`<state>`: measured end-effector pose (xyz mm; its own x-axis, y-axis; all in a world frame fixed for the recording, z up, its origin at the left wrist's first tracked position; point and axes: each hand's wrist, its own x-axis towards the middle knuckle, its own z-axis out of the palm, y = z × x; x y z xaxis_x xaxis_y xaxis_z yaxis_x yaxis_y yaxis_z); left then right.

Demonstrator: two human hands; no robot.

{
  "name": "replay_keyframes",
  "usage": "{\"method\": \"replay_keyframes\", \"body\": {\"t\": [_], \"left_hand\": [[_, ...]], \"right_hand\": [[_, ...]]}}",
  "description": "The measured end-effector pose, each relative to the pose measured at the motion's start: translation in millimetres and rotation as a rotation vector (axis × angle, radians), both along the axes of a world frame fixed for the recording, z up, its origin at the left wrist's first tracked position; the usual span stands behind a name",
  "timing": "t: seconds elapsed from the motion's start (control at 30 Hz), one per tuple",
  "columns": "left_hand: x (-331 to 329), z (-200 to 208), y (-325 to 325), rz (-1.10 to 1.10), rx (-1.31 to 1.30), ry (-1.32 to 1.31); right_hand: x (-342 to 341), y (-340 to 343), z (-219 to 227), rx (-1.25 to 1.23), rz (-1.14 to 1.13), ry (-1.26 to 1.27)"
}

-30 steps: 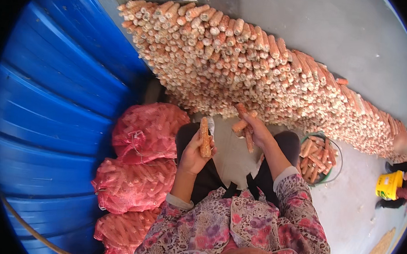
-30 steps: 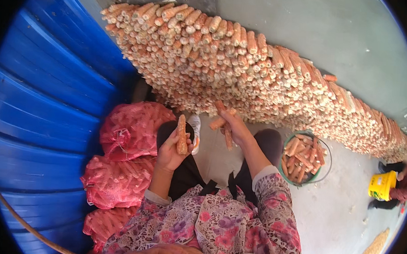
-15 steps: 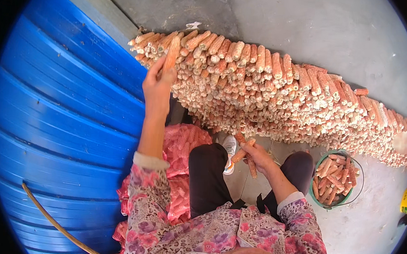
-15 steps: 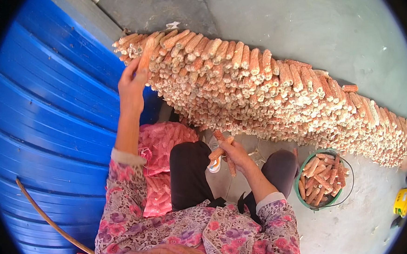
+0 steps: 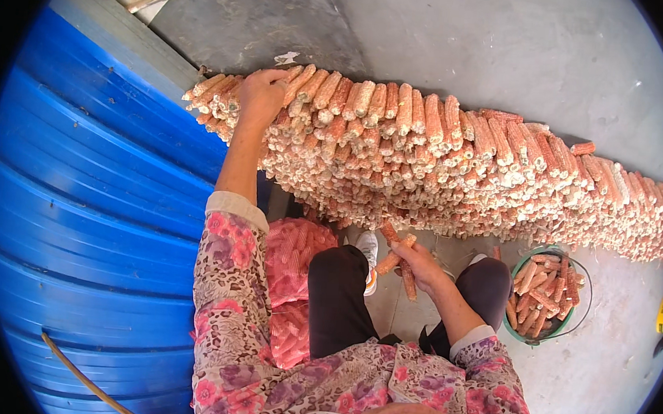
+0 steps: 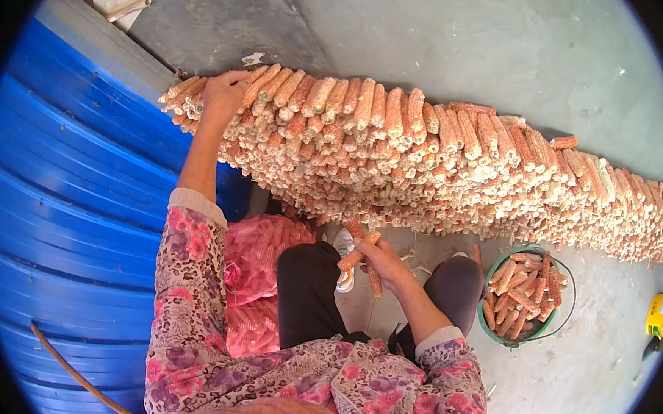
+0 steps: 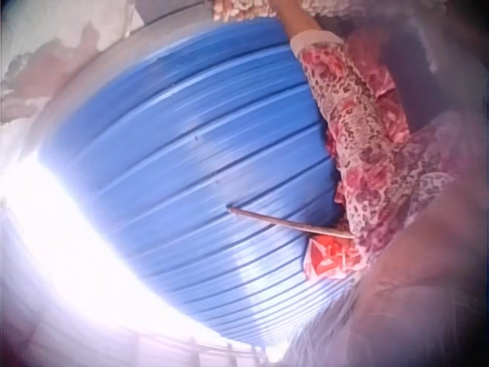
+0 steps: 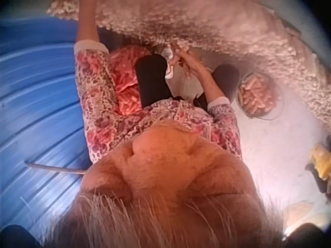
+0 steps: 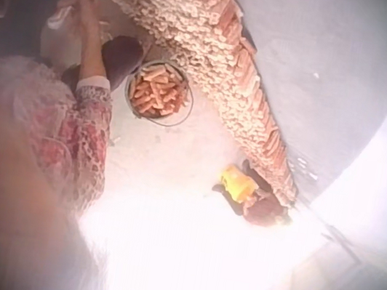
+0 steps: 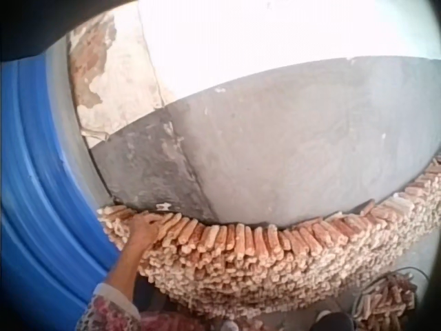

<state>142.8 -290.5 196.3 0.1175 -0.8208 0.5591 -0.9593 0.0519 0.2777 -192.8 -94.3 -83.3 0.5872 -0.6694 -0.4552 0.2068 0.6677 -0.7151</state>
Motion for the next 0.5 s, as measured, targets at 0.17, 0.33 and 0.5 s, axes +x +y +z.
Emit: {"method": "replay_keyframes", "body": {"t": [0.17,0.33,0.5], "left_hand": [[10,-11,0,-0.004,0.052,-0.047],[-18,19,38,-0.023,-0.051,-0.164],[-105,-46,117,-0.315,-0.272,0.164]], "right_hand": [[1,5,5,-0.004,-0.034,0.019],[18,-1,-7,-0.045,-0.037,-0.102],[-17,-32,-21,-0.098,-0.176,-0.375]]}}
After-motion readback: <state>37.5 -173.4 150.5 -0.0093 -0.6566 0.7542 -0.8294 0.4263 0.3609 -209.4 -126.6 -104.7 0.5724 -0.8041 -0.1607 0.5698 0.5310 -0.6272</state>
